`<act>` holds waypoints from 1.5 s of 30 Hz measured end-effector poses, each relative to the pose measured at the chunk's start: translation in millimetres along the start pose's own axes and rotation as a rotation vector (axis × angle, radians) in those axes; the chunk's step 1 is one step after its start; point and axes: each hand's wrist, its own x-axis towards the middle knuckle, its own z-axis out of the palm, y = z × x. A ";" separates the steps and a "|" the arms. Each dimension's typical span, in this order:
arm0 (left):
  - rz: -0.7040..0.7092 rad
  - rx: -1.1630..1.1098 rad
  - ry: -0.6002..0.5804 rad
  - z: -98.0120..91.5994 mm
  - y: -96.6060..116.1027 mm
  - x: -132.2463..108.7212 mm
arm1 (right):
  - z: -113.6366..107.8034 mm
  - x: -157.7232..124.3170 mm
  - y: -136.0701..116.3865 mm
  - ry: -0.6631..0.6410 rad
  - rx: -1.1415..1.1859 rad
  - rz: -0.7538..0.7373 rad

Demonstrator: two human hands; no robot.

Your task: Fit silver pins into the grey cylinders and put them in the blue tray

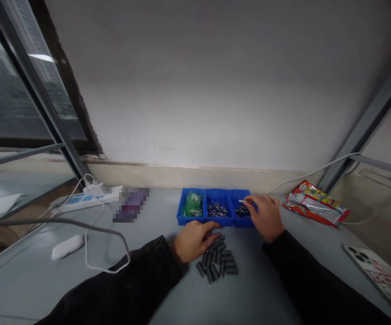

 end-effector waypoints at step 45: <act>0.230 -0.205 0.356 -2.8 6.6 -0.4 | 6.3 -23.3 -55.0 -0.121 0.268 -0.497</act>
